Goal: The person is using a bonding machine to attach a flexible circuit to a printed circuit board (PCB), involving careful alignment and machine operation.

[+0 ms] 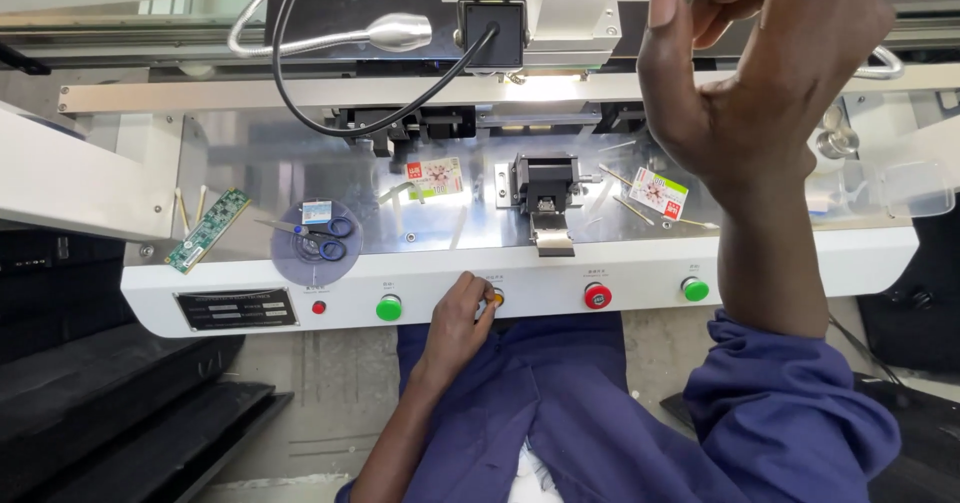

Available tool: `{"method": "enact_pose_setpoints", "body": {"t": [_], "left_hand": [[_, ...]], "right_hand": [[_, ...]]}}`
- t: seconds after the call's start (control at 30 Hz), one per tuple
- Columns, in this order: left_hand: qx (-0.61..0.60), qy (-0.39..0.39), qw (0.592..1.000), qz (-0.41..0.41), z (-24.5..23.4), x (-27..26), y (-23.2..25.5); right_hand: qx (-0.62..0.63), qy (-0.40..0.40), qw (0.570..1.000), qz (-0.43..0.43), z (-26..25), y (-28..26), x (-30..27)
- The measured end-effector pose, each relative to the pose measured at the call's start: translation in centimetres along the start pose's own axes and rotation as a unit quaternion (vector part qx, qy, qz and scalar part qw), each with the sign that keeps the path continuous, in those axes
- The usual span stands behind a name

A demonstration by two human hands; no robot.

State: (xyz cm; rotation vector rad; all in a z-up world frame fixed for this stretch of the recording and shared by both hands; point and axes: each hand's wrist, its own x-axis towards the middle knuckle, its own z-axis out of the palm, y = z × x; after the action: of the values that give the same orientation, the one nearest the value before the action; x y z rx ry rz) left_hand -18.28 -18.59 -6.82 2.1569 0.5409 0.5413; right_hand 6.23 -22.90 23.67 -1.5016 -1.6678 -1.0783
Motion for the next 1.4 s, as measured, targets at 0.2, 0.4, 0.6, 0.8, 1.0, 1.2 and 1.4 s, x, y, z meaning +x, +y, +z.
{"method": "enact_pose_setpoints", "body": {"t": [0.2,0.4,0.6,0.8,1.0,1.2,1.4], "left_hand": [[0.014,-0.001,1.000,-0.007,0.4,0.0,-0.2],[0.012,-0.008,1.000,-0.022,0.1,0.2,0.3],[0.020,-0.006,1.000,-0.011,0.1,0.2,0.3],[0.024,-0.003,1.000,-0.010,0.2,0.3,0.4],[0.026,0.005,1.000,-0.006,0.2,0.3,0.4],[0.027,-0.006,0.999,-0.019,0.3,0.3,0.3],[0.021,-0.001,1.000,-0.013,0.1,0.3,0.7]], "right_hand": [[0.001,-0.028,1.000,0.006,-0.6,0.5,-0.8],[0.048,-0.027,0.998,0.016,-0.6,0.8,-1.2],[0.082,-0.035,0.995,0.046,-0.5,1.0,-1.7],[0.016,-0.043,0.997,0.055,-0.8,0.9,-2.3],[0.012,-0.053,0.996,0.067,-0.8,1.5,-3.3],[0.070,-0.048,0.992,0.091,-0.6,1.7,-3.7],[0.040,-0.042,0.996,0.075,-0.7,1.9,-3.8]]}}
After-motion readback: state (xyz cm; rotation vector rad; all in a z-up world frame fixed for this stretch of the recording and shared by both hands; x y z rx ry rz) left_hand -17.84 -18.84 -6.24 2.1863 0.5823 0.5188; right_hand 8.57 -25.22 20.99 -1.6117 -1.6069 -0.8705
